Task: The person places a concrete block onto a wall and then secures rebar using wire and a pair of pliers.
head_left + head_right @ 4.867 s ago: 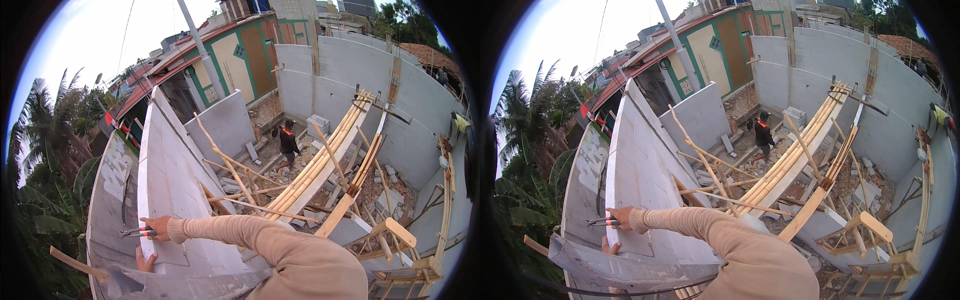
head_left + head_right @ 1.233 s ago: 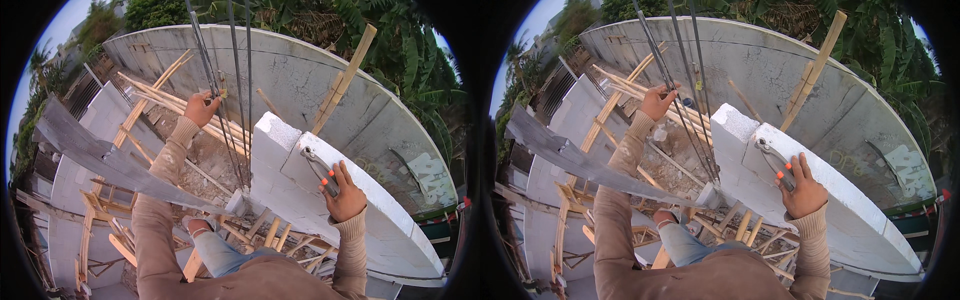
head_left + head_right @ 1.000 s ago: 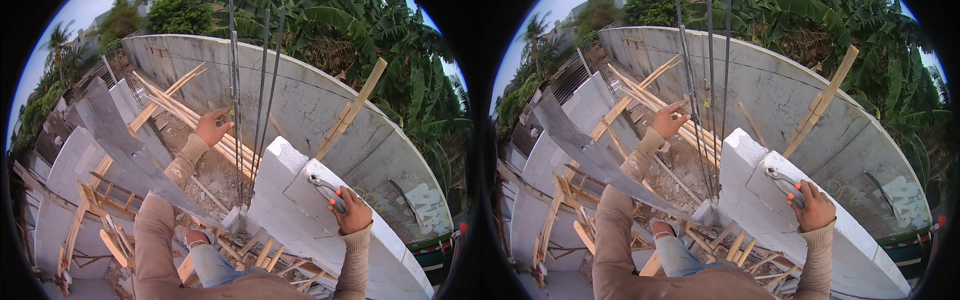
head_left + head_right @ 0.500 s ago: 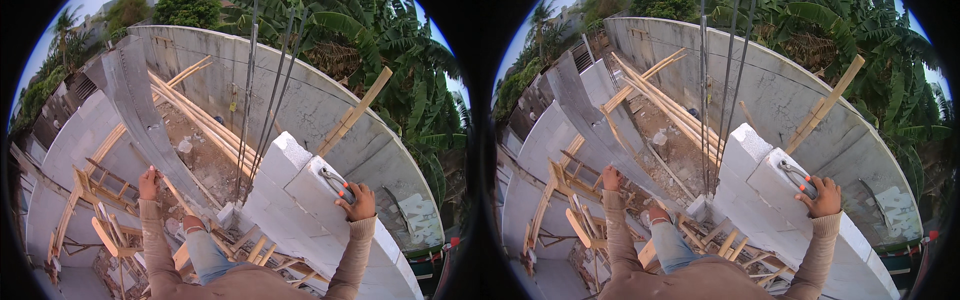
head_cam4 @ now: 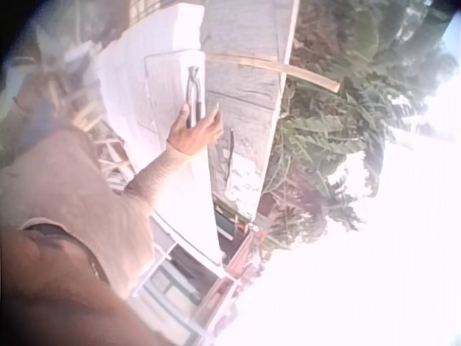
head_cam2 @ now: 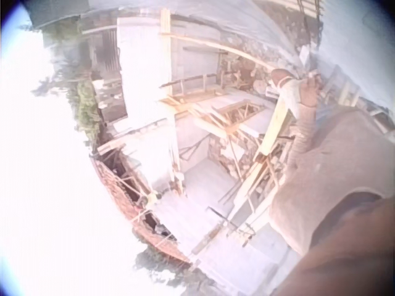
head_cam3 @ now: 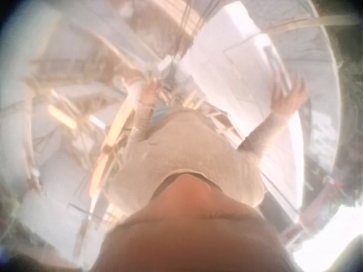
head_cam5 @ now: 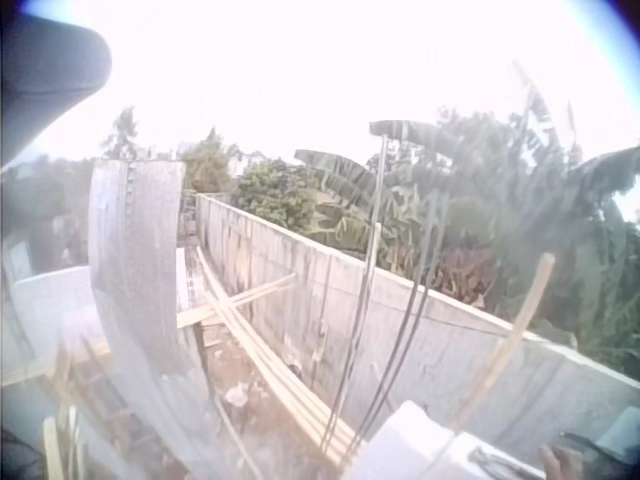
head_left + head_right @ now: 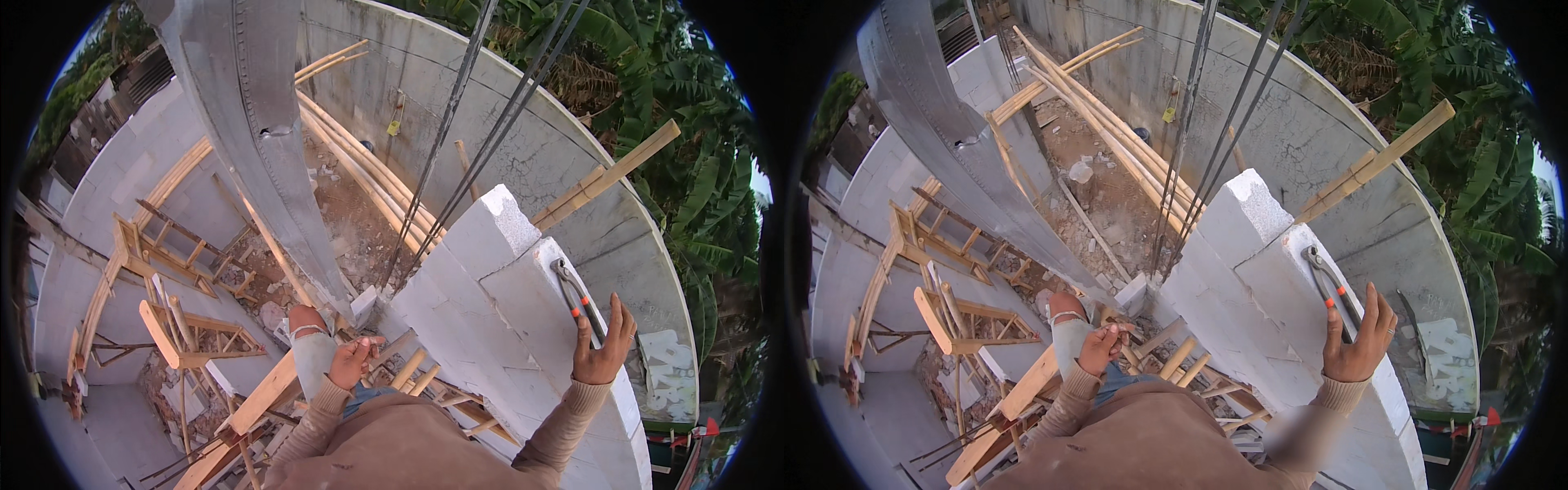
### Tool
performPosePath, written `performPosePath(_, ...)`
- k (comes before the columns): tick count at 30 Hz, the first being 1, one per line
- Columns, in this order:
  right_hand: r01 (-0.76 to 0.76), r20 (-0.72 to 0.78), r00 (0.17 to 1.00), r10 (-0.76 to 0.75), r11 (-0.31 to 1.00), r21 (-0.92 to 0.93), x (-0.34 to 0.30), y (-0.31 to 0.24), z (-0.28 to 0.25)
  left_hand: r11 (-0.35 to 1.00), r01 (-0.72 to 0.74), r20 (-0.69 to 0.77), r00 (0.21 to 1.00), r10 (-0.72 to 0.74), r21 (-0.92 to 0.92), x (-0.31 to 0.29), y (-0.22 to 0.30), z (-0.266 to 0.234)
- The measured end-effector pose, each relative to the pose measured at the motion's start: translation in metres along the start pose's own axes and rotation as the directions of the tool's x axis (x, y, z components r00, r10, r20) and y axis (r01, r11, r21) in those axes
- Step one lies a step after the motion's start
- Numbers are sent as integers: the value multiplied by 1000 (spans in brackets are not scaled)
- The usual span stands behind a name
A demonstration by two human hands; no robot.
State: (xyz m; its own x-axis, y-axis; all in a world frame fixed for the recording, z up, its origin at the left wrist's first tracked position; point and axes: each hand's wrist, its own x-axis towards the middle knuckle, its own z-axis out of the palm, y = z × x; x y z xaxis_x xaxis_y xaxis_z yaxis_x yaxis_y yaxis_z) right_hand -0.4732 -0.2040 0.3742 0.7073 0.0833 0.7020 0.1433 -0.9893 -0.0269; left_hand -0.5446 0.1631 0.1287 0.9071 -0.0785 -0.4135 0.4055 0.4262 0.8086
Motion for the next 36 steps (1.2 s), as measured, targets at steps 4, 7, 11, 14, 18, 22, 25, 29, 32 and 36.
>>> performPosePath(4, 60, 235, 972, -25, 988, -145, -19, 29, 23, 983, 116, 230, 962, -147, 143, 14, -22, 39)
performPosePath(7, 114, 233, 970, -64, 971, -208, -22, 29, 26, 962, 64, 318, 936, -150, 265, 21, -46, 53)
performPosePath(11, 106, 224, 973, -55, 969, -222, -21, 35, 15, 908, -110, 344, 938, -40, 404, 7, -66, 56)
performPosePath(14, -6, 242, 969, 44, 987, -159, -27, 43, 5, 855, 121, 196, 948, -251, 504, -6, -66, 45)
performPosePath(18, -152, 298, 943, 151, 988, -17, -41, 46, -9, 903, 222, -1, 971, -238, 369, -30, -72, 21)
performPosePath(22, -139, 339, 931, 132, 990, -5, -62, 82, -20, 935, 299, -226, 941, -254, 194, -55, -68, 0)
performPosePath(25, -119, 313, 942, 122, 992, -28, -68, 89, -13, 947, 279, -339, 916, -213, 157, -69, -45, -4)
performPosePath(29, -63, 289, 952, 97, 990, -125, -71, 91, -4, 922, 308, -396, 896, -198, 235, -74, -38, -10)
performPosePath(32, -101, 304, 946, 114, 993, -58, -70, 91, -2, 889, 354, -423, 881, -212, 290, -70, -41, -11)
performPosePath(36, -130, 285, 949, 136, 991, -40, -70, 89, 2, 788, 415, -374, 892, -254, 454, -59, -64, -32)
